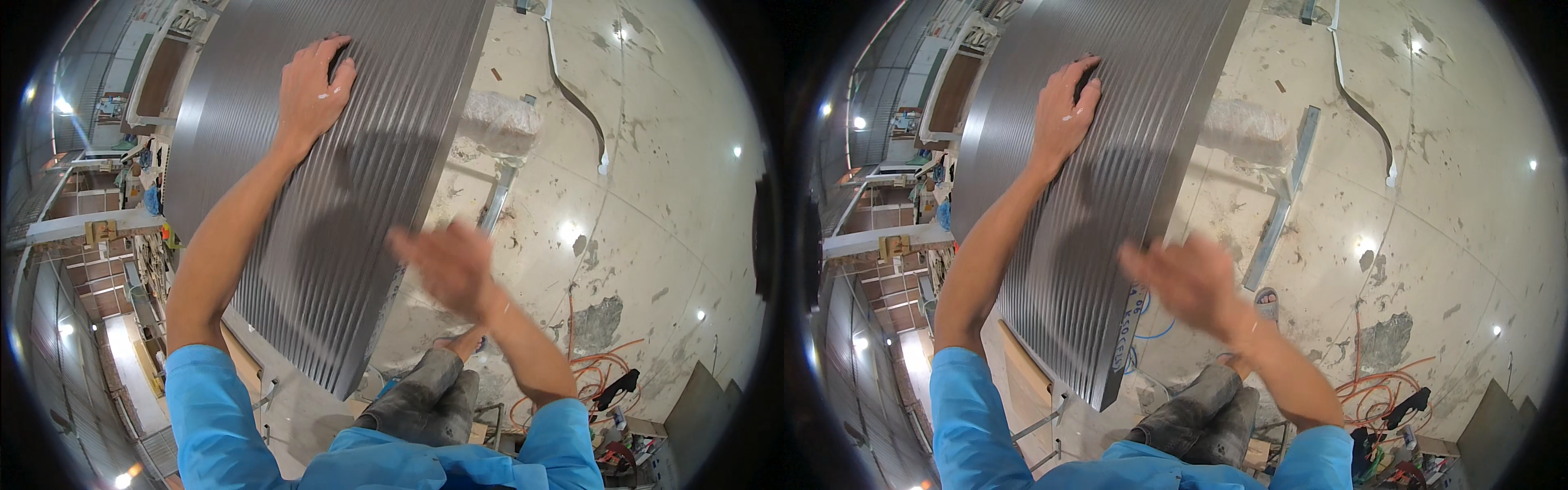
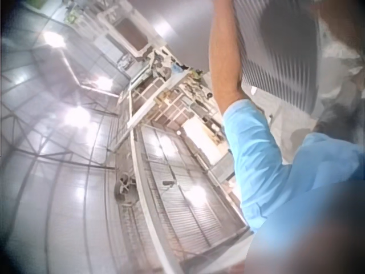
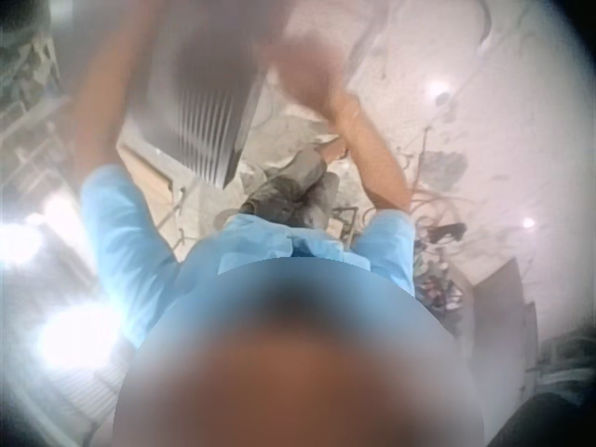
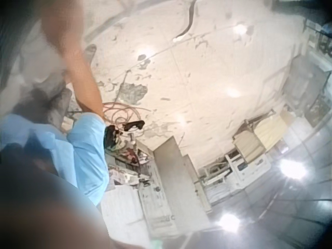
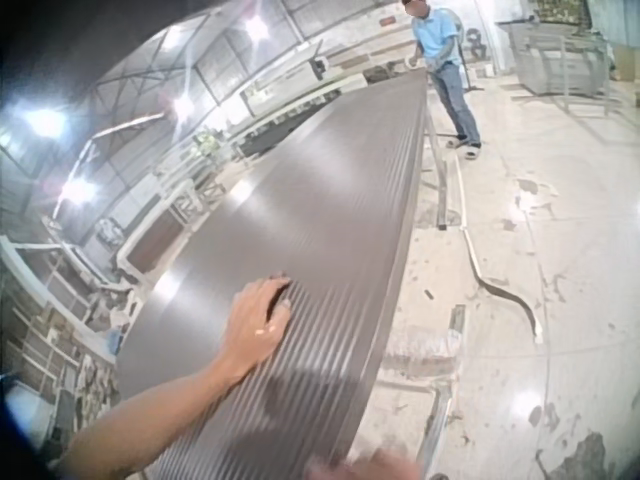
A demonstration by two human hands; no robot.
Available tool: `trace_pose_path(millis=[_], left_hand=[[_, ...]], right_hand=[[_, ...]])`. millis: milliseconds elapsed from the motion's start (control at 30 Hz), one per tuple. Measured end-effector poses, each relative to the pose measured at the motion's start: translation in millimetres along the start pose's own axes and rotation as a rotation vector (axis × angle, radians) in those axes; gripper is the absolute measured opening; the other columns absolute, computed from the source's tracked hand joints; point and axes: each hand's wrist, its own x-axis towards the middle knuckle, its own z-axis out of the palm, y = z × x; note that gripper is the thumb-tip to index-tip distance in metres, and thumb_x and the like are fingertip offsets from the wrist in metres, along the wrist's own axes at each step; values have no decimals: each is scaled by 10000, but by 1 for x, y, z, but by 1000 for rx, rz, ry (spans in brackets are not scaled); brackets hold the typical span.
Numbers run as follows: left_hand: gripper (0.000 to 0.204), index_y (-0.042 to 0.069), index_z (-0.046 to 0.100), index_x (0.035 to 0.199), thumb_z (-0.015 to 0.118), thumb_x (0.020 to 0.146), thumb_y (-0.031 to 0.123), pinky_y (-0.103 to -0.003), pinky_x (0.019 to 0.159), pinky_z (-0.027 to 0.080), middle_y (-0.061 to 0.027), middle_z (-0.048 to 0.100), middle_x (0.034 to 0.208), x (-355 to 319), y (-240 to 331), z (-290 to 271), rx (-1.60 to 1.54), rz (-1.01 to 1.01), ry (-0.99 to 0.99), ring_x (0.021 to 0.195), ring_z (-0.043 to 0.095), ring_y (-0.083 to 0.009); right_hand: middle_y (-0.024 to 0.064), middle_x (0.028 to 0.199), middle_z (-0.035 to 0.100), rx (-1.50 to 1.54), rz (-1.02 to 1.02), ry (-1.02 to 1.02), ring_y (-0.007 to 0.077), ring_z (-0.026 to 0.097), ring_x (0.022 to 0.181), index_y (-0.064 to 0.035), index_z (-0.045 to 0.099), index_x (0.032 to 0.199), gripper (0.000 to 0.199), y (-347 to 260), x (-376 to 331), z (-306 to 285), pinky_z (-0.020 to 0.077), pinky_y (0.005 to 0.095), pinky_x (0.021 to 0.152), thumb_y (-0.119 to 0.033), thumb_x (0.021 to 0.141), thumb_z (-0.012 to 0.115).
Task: The person retrieves a utility knife and applies protective edge tape to the edges of a large metal sheet. They smooth the tape along the edges and trim excess material with the knife.
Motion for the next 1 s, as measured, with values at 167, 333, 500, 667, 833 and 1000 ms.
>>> trace_pose_path(millis=[167,333,500,667,833,1000], left_hand=[[370,50,649,1222,548,933,258,-438,988,447,-161,670,1209,-1,-1,1,13,2,22,1131,599,-355],[387,57,669,1213,535,941,296,-410,985,460,-165,683,1200,-9,3,-2,9,-18,42,1122,623,-350],[400,68,679,1209,521,934,312,-416,983,464,-177,683,1201,-19,-2,0,67,-132,10,1125,633,-361],[441,34,634,1260,494,947,311,-432,1018,440,-205,653,1243,-24,5,-4,69,-94,-32,1170,592,-393],[527,-21,491,1412,399,1016,314,-438,1142,327,-245,495,1446,-108,52,-48,-26,-14,-185,1360,450,-388],[550,0,376,1504,366,1033,284,-469,1196,219,-217,339,1573,-203,62,-91,-15,-15,-365,1459,299,-387]], right_hand=[[-37,656,472,111,-172,-140,98,513,575,-143,700,1154,306,-80,-33,-3,415,295,539,-171,850,690],[20,751,649,-21,138,276,157,575,569,-139,743,1051,238,2,22,8,412,314,504,-84,832,666],[-26,675,483,-34,-46,130,123,513,558,-161,692,1107,299,-45,-35,25,396,307,509,-120,812,676],[0,681,490,211,-252,-97,136,535,592,-103,680,1076,282,-152,-119,30,425,304,555,-98,794,662],[66,722,619,385,360,224,211,593,612,-52,692,1001,217,-161,-157,31,439,345,553,-24,787,697],[75,743,648,391,469,497,236,592,603,-50,700,1000,224,-150,-142,28,426,360,540,8,785,720]])
